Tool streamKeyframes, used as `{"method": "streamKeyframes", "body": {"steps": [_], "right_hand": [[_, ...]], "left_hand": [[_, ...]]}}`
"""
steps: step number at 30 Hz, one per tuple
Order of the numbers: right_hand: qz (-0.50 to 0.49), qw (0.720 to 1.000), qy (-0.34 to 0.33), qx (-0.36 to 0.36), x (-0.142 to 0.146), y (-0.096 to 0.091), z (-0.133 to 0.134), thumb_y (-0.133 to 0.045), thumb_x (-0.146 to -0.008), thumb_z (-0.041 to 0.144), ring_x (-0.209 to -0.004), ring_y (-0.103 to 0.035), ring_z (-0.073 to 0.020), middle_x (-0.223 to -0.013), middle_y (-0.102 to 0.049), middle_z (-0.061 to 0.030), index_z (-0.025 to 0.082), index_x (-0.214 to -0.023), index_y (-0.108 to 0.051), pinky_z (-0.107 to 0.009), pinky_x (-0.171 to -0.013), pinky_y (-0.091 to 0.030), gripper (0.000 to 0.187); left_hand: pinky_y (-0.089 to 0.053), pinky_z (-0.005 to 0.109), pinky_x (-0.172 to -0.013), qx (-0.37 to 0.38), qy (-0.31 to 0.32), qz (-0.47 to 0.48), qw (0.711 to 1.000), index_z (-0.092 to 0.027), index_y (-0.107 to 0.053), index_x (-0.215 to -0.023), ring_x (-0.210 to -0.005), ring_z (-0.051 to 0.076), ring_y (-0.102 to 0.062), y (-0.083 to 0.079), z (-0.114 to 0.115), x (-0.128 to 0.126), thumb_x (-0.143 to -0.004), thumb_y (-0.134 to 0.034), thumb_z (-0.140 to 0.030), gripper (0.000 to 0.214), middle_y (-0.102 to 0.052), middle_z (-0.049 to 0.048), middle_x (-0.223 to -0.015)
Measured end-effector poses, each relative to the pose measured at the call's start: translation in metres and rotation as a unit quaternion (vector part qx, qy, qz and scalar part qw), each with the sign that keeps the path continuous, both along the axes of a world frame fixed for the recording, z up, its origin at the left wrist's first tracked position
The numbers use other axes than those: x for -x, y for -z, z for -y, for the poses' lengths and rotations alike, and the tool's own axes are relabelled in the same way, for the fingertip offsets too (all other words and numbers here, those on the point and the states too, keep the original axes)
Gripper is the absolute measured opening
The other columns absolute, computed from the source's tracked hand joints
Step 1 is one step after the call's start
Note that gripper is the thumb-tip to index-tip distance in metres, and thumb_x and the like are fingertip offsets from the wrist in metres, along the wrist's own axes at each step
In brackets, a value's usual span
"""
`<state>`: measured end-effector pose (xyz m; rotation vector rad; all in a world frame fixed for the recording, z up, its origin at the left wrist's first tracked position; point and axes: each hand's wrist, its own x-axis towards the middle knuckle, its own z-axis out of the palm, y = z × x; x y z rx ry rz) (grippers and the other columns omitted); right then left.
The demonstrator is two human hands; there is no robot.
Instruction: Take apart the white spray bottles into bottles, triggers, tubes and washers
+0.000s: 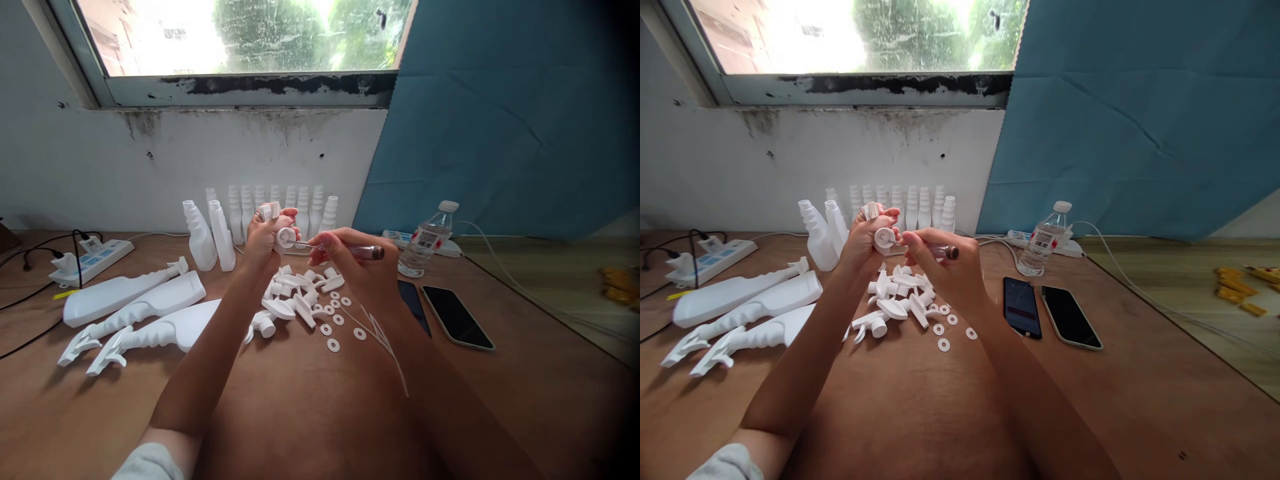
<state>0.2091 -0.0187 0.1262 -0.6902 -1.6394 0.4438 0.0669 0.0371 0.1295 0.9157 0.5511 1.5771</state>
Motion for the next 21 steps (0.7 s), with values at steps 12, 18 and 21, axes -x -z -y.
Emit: {"method": "streamKeyframes", "body": {"steps": [12,18,21], "right_hand": [[-0.145,0.987,-0.017,0.072,0.011,0.008,-0.006,-0.063,-0.086,0.041,-0.053,-0.067,-0.0147,-0.06,-0.067,0.0002,0.018,-0.077,-0.072,-0.027,-0.053,-0.057,0.027],[-0.206,0.975,0.01,0.08,0.022,0.011,-0.002,-0.066,-0.082,0.046,-0.05,-0.067,-0.0158,-0.06,-0.068,-0.0011,0.017,-0.07,-0.07,-0.027,-0.048,-0.058,0.032],[-0.198,0.976,-0.003,0.089,0.021,0.01,-0.002,-0.066,-0.082,0.046,-0.051,-0.068,-0.0161,-0.06,-0.068,-0.0016,0.017,-0.069,-0.069,-0.028,-0.049,-0.059,0.032]], "left_hand": [[-0.047,0.018,-0.05,0.005,-0.022,0.018,1.0,-0.016,-0.05,-0.073,-0.05,0.006,-0.056,0.001,-0.003,-0.001,-0.054,-0.067,-0.007,0.027,-0.06,-0.004,-0.067],[-0.047,0.018,-0.051,-0.009,-0.061,0.023,0.998,-0.018,-0.048,-0.078,-0.052,0.006,-0.056,0.001,-0.001,-0.002,-0.056,-0.066,-0.007,0.031,-0.06,-0.0061,-0.067],[-0.046,0.017,-0.05,-0.006,-0.063,0.015,0.998,-0.018,-0.047,-0.077,-0.052,0.006,-0.055,0.001,-0.001,-0.001,-0.056,-0.066,-0.008,0.03,-0.059,-0.0064,-0.066]]}}
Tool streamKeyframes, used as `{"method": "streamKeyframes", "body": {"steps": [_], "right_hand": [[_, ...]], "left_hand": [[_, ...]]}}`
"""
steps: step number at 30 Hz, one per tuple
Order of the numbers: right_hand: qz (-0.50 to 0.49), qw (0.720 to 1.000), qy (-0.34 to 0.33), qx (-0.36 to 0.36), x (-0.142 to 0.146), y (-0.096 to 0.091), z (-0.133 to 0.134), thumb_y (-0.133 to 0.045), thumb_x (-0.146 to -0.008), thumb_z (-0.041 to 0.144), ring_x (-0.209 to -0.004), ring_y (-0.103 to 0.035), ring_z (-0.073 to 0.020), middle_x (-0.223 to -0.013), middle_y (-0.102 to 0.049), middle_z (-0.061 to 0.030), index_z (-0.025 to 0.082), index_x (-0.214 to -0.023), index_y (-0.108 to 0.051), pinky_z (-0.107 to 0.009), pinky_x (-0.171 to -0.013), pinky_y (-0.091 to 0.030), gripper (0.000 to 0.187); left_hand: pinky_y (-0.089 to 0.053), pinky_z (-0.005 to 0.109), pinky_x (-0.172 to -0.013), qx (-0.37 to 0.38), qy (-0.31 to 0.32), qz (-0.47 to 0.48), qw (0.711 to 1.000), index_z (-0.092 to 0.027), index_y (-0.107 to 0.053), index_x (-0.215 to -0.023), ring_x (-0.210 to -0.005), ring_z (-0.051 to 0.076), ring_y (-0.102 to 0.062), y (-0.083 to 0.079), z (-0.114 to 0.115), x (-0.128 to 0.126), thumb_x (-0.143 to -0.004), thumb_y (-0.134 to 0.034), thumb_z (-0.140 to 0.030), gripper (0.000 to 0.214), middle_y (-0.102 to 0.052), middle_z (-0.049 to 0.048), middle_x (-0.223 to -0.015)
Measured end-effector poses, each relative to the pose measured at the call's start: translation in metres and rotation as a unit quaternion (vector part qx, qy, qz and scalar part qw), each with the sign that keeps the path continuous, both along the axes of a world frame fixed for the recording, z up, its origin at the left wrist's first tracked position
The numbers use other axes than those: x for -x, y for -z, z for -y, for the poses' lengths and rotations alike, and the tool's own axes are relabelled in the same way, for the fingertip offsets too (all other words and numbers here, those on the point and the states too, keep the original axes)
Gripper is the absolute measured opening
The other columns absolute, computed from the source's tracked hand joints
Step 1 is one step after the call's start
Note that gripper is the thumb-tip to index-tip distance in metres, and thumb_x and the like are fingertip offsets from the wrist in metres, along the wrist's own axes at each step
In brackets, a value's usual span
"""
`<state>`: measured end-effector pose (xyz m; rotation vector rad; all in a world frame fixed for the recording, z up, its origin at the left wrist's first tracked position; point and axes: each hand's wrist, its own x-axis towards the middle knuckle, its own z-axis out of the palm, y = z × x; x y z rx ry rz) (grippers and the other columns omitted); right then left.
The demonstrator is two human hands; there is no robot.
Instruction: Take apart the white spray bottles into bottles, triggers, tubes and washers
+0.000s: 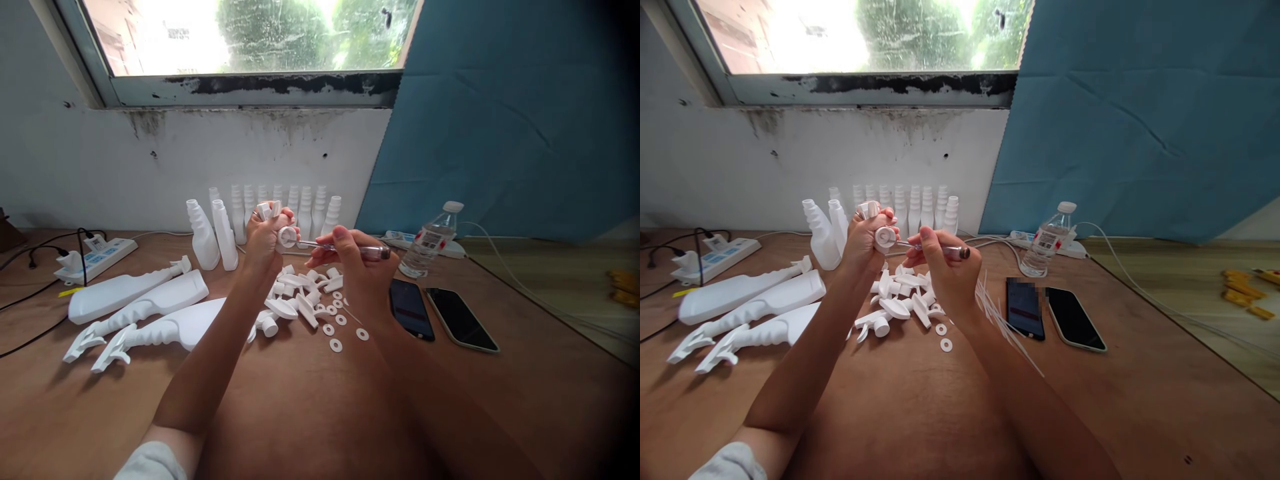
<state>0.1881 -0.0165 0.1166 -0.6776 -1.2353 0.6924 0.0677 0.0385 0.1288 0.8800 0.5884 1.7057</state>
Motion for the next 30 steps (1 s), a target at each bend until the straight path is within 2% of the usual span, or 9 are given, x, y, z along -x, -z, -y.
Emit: {"method": "streamKeyframes", "body": {"steps": [5,8,13,19,22,26,28,30], "right_hand": [[-0.006,0.997,-0.05,0.051,-0.009,-0.001,-0.008,-0.064,-0.084,0.045,-0.051,-0.067,-0.0164,-0.059,-0.067,-0.0019,0.016,-0.073,-0.069,-0.029,-0.05,-0.06,0.032],[-0.015,0.997,-0.053,0.051,-0.009,-0.001,-0.008,-0.063,-0.085,0.046,-0.051,-0.068,-0.0161,-0.061,-0.068,-0.002,0.016,-0.074,-0.069,-0.029,-0.05,-0.06,0.032],[0.029,0.999,-0.015,-0.018,-0.003,-0.004,0.005,-0.062,-0.087,0.041,-0.053,-0.067,-0.0139,-0.062,-0.067,-0.001,0.017,-0.072,-0.07,-0.026,-0.051,-0.058,0.029],[0.127,0.99,0.022,-0.062,-0.01,-0.011,0.012,-0.06,-0.089,0.035,-0.051,-0.064,-0.0113,-0.058,-0.065,0.0006,0.018,-0.072,-0.07,-0.023,-0.05,-0.054,0.026],[0.141,0.986,0.043,-0.073,-0.01,-0.011,0.014,-0.062,-0.088,0.034,-0.049,-0.063,-0.0111,-0.056,-0.064,0.0008,0.018,-0.07,-0.07,-0.023,-0.05,-0.054,0.025],[0.075,0.997,0.028,-0.018,-0.003,-0.008,0.013,-0.061,-0.088,0.041,-0.049,-0.064,-0.012,-0.057,-0.064,0.0001,0.018,-0.072,-0.07,-0.024,-0.05,-0.056,0.029],[0.028,0.999,-0.011,0.019,0.0,-0.006,0.01,-0.061,-0.087,0.045,-0.051,-0.066,-0.0133,-0.06,-0.065,-0.0011,0.017,-0.074,-0.07,-0.026,-0.05,-0.058,0.032],[0.001,0.998,-0.053,0.047,0.002,-0.005,0.007,-0.06,-0.087,0.049,-0.054,-0.067,-0.0145,-0.064,-0.067,-0.0023,0.016,-0.078,-0.069,-0.027,-0.051,-0.059,0.035]], "left_hand": [[-0.041,0.017,-0.044,0.018,0.039,-0.008,0.999,-0.017,-0.048,-0.075,-0.047,0.005,-0.052,-0.001,0.002,0.0,-0.055,-0.065,-0.006,0.028,-0.058,-0.0054,-0.066],[-0.038,0.016,-0.042,0.031,0.056,0.003,0.998,-0.017,-0.047,-0.075,-0.046,0.004,-0.052,-0.002,0.004,-0.001,-0.055,-0.065,-0.006,0.03,-0.058,-0.0046,-0.068],[-0.039,0.016,-0.042,0.047,0.037,0.004,0.998,-0.018,-0.044,-0.075,-0.046,0.004,-0.052,-0.006,0.007,0.0,-0.056,-0.065,-0.008,0.03,-0.058,-0.0051,-0.07],[-0.044,0.016,-0.046,-0.035,-0.022,-0.064,0.997,-0.019,-0.046,-0.074,-0.051,0.006,-0.05,-0.006,0.009,-0.002,-0.059,-0.063,-0.008,0.025,-0.057,-0.0047,-0.066],[-0.043,0.016,-0.046,-0.06,-0.051,-0.093,0.993,-0.019,-0.046,-0.072,-0.054,0.007,-0.05,-0.005,0.012,-0.006,-0.061,-0.062,-0.01,0.021,-0.057,-0.0036,-0.066],[-0.043,0.015,-0.046,-0.081,-0.091,-0.099,0.988,-0.019,-0.046,-0.07,-0.055,0.007,-0.051,-0.006,0.013,-0.005,-0.061,-0.062,-0.009,0.021,-0.057,-0.0038,-0.066],[-0.042,0.015,-0.045,-0.068,-0.075,-0.073,0.992,-0.02,-0.045,-0.072,-0.051,0.006,-0.05,-0.009,0.013,-0.001,-0.059,-0.062,-0.009,0.023,-0.057,-0.0051,-0.065],[-0.04,0.015,-0.042,-0.038,-0.025,-0.037,0.998,-0.02,-0.044,-0.073,-0.046,0.004,-0.048,-0.011,0.013,0.002,-0.058,-0.062,-0.008,0.027,-0.056,-0.0065,-0.065]]}}
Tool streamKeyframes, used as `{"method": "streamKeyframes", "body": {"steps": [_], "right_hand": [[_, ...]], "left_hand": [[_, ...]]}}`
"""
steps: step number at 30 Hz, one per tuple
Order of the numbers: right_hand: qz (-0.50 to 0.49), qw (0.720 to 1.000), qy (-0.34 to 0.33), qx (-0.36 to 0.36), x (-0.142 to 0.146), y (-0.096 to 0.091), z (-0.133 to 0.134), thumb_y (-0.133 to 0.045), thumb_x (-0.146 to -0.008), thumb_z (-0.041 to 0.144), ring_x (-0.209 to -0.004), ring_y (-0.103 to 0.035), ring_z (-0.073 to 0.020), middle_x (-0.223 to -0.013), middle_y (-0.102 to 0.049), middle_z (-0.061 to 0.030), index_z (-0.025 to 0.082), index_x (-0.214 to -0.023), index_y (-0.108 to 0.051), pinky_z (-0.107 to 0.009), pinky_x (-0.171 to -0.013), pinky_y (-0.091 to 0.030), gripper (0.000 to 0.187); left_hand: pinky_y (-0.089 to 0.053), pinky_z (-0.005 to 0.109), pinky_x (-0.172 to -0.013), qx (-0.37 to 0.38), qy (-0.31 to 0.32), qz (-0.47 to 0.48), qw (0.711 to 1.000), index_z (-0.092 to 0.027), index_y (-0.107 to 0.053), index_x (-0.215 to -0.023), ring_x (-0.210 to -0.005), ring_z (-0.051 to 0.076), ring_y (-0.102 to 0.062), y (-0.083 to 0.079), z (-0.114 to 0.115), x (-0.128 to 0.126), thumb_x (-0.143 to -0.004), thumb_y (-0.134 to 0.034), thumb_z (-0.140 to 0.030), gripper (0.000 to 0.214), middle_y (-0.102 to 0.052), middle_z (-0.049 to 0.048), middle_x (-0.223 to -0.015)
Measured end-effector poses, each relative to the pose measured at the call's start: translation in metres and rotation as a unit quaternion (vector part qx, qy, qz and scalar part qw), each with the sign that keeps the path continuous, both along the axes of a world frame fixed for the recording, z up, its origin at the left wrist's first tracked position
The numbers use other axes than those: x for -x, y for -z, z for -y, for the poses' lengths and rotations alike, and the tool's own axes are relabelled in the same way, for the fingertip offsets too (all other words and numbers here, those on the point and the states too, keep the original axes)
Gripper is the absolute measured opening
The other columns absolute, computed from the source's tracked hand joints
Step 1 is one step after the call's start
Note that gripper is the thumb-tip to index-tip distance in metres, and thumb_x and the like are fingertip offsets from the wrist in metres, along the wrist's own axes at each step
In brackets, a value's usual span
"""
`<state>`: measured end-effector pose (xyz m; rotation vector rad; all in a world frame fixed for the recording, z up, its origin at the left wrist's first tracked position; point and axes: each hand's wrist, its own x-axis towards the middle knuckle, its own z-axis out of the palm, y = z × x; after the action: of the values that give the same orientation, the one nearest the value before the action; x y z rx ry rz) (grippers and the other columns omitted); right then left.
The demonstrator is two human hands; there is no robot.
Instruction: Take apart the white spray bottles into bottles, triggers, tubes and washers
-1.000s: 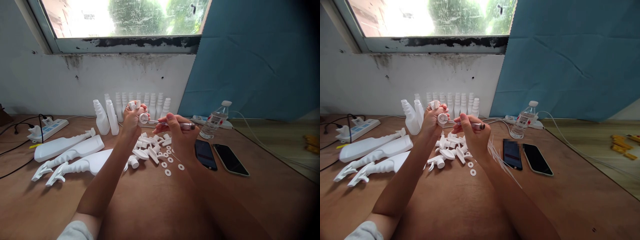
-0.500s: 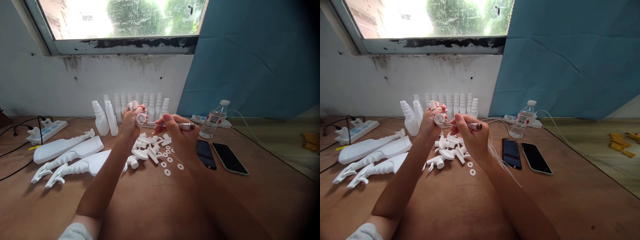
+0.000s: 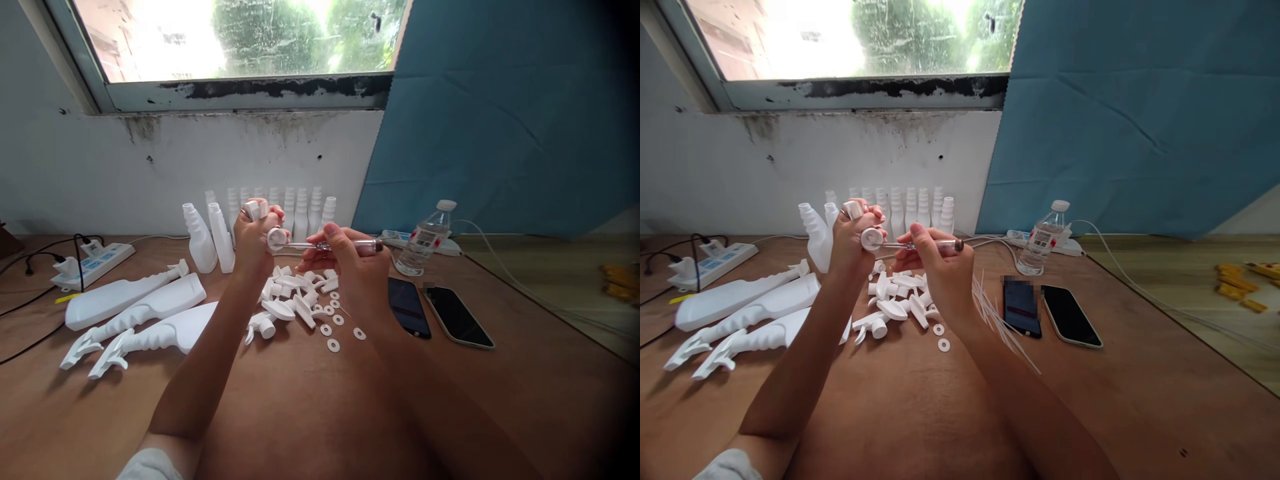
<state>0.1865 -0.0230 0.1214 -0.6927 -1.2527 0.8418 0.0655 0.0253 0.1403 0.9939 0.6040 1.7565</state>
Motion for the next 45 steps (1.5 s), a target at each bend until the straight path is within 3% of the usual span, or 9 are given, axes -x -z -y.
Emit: {"method": "streamKeyframes", "body": {"steps": [4,9,14,20,26,31,35,41,45], "right_hand": [[-0.011,1.0,-0.017,0.004,0.0,0.0,0.001,-0.057,-0.088,0.049,-0.054,-0.067,-0.0145,-0.064,-0.068,-0.0022,0.016,-0.078,-0.069,-0.026,-0.051,-0.058,0.036],[0.083,0.986,0.099,-0.106,-0.004,-0.004,0.013,-0.059,-0.089,0.04,-0.05,-0.063,-0.012,-0.056,-0.063,0.0004,0.018,-0.07,-0.069,-0.024,-0.048,-0.054,0.03],[0.142,0.969,0.124,-0.157,-0.007,-0.006,0.015,-0.059,-0.09,0.034,-0.048,-0.06,-0.0107,-0.057,-0.065,0.0006,0.019,-0.071,-0.068,-0.025,-0.049,-0.051,0.027],[0.226,0.958,0.077,-0.157,-0.01,-0.003,0.015,-0.067,-0.085,0.035,-0.047,-0.056,-0.0087,-0.058,-0.064,0.0009,0.018,-0.063,-0.057,-0.022,-0.043,-0.042,0.029],[0.179,0.973,0.0,-0.144,0.001,0.007,0.009,-0.058,-0.091,0.038,-0.056,-0.065,-0.0121,-0.064,-0.068,0.0007,0.02,-0.064,-0.039,-0.023,-0.05,-0.047,0.038],[0.183,0.97,0.031,-0.157,0.005,0.014,0.009,-0.053,-0.094,0.037,-0.054,-0.065,-0.0116,-0.064,-0.07,0.0004,0.021,-0.064,-0.036,-0.022,-0.049,-0.046,0.038],[0.223,0.947,0.073,-0.221,0.008,0.022,0.01,-0.052,-0.093,0.033,-0.054,-0.061,-0.0109,-0.063,-0.067,-0.0005,0.021,-0.064,-0.039,-0.023,-0.052,-0.047,0.035],[0.24,0.919,0.139,-0.281,0.017,0.032,0.01,-0.05,-0.094,0.024,-0.052,-0.056,-0.0084,-0.061,-0.061,0.0004,0.019,-0.067,-0.045,-0.021,-0.053,-0.045,0.028],[0.178,0.958,0.108,-0.196,0.021,0.028,0.013,-0.051,-0.094,0.028,-0.049,-0.054,-0.0078,-0.059,-0.059,0.0027,0.021,-0.067,-0.038,-0.02,-0.047,-0.042,0.031]], "left_hand": [[-0.035,0.014,-0.038,0.041,0.079,0.039,0.995,-0.019,-0.04,-0.072,-0.041,0.002,-0.045,-0.003,0.001,0.002,-0.055,-0.064,-0.007,0.031,-0.053,-0.0077,-0.065],[-0.04,0.016,-0.042,0.004,0.018,-0.004,1.0,-0.019,-0.045,-0.074,-0.045,0.004,-0.049,0.002,0.001,-0.003,-0.058,-0.063,-0.009,0.026,-0.057,-0.0058,-0.065],[-0.042,0.016,-0.044,-0.021,-0.015,-0.037,0.999,-0.019,-0.047,-0.072,-0.049,0.006,-0.05,0.003,0.001,-0.003,-0.059,-0.063,-0.008,0.023,-0.058,-0.0041,-0.066],[-0.04,0.015,-0.041,-0.033,0.021,-0.051,0.998,-0.019,-0.047,-0.072,-0.045,0.004,-0.047,0.002,0.001,0.001,-0.06,-0.063,-0.008,0.023,-0.059,-0.0045,-0.065],[-0.036,0.014,-0.037,0.004,0.092,-0.002,0.996,-0.018,-0.046,-0.068,-0.045,0.005,-0.047,0.002,0.0,0.003,-0.054,-0.062,-0.008,0.024,-0.055,-0.0046,-0.06],[-0.031,0.015,-0.034,0.032,0.114,0.032,0.992,-0.019,-0.041,-0.068,-0.039,0.003,-0.043,0.001,0.002,-0.001,-0.053,-0.061,-0.007,0.027,-0.053,-0.0061,-0.059],[-0.027,0.014,-0.033,0.062,0.147,0.082,0.984,-0.019,-0.038,-0.068,-0.038,0.002,-0.041,0.003,0.005,-0.004,-0.053,-0.061,-0.009,0.029,-0.049,-0.0073,-0.06],[-0.033,0.015,-0.038,0.06,0.048,0.097,0.992,-0.018,-0.04,-0.07,-0.043,0.002,-0.044,0.008,0.005,-0.011,-0.056,-0.064,-0.013,0.028,-0.05,-0.0059,-0.064],[-0.037,0.016,-0.043,0.048,-0.01,0.116,0.992,-0.019,-0.043,-0.073,-0.047,0.003,-0.046,0.012,0.003,-0.014,-0.057,-0.063,-0.012,0.027,-0.053,-0.0053,-0.068]]}}
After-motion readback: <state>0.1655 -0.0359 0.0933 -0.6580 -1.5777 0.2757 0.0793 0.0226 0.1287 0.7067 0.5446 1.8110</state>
